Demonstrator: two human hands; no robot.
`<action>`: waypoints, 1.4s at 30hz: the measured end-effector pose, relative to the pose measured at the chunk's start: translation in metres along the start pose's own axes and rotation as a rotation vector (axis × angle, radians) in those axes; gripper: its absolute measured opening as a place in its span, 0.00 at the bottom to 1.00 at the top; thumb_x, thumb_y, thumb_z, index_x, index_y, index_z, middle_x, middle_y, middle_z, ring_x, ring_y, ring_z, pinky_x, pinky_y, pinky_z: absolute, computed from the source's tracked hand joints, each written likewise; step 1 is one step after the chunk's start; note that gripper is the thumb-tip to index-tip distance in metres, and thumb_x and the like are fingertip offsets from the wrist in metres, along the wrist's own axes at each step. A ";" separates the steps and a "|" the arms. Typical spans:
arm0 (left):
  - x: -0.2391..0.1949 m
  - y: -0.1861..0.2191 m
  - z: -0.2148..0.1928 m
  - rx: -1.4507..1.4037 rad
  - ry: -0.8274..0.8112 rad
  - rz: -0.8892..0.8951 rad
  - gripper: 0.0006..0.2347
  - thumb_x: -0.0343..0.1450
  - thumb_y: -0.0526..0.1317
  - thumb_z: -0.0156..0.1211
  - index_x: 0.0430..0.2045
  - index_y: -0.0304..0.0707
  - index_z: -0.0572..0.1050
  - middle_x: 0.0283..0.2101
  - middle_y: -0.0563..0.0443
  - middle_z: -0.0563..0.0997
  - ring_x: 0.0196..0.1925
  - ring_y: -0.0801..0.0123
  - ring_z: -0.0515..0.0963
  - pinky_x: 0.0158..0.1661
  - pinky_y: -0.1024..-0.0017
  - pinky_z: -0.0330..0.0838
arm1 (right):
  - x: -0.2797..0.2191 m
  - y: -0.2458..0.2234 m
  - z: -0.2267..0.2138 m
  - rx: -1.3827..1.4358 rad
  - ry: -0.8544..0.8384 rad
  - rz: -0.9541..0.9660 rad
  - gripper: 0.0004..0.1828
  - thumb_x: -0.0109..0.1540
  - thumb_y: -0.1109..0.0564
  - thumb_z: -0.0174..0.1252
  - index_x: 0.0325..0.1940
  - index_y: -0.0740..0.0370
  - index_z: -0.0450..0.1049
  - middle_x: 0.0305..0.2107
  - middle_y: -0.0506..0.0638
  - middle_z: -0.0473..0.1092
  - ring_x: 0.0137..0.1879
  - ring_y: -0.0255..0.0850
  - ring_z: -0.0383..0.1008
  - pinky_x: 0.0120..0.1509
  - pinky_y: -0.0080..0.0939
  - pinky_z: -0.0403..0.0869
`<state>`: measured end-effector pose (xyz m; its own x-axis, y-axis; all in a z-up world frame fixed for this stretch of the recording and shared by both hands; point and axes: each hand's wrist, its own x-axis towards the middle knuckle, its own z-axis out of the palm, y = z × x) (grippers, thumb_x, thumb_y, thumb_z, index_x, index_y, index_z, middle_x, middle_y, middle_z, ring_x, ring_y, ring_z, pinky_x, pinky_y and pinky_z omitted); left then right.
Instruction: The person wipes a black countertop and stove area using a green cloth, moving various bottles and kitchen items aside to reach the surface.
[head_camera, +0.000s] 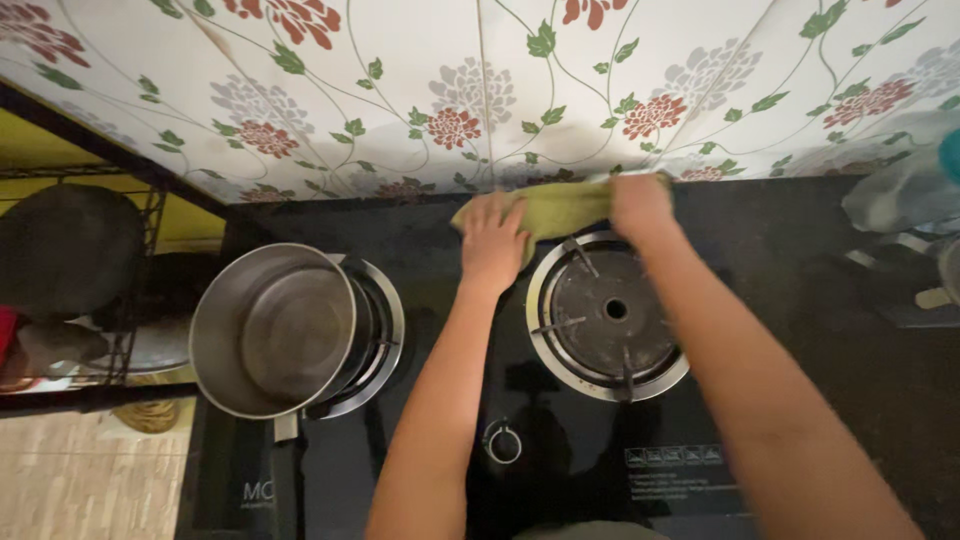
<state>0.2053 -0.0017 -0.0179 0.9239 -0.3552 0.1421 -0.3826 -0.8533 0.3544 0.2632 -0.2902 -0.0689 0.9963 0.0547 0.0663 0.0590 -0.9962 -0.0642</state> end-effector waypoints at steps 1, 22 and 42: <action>-0.011 -0.005 -0.003 0.042 0.059 -0.038 0.25 0.74 0.48 0.54 0.68 0.48 0.64 0.75 0.36 0.54 0.75 0.33 0.48 0.69 0.42 0.44 | 0.002 -0.018 0.000 -0.008 0.032 -0.052 0.11 0.62 0.60 0.53 0.42 0.61 0.81 0.38 0.63 0.78 0.48 0.58 0.80 0.55 0.57 0.76; -0.238 0.011 -0.087 0.025 -0.157 -0.145 0.29 0.65 0.41 0.64 0.62 0.35 0.64 0.74 0.32 0.53 0.75 0.32 0.49 0.70 0.45 0.48 | -0.176 -0.257 -0.045 0.106 0.190 -0.391 0.11 0.49 0.58 0.58 0.30 0.64 0.81 0.35 0.63 0.76 0.40 0.55 0.81 0.41 0.46 0.80; -0.231 0.093 -0.058 -0.161 -0.261 0.244 0.11 0.66 0.36 0.62 0.42 0.40 0.79 0.66 0.38 0.73 0.72 0.42 0.64 0.68 0.50 0.57 | -0.402 -0.086 -0.142 0.299 -0.010 0.088 0.15 0.62 0.51 0.53 0.45 0.63 0.77 0.49 0.58 0.76 0.40 0.54 0.80 0.44 0.52 0.78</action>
<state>-0.0433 0.0230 0.0356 0.7658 -0.6431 0.0078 -0.5661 -0.6682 0.4828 -0.1514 -0.2367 0.0517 0.9989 -0.0285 0.0383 -0.0128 -0.9332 -0.3591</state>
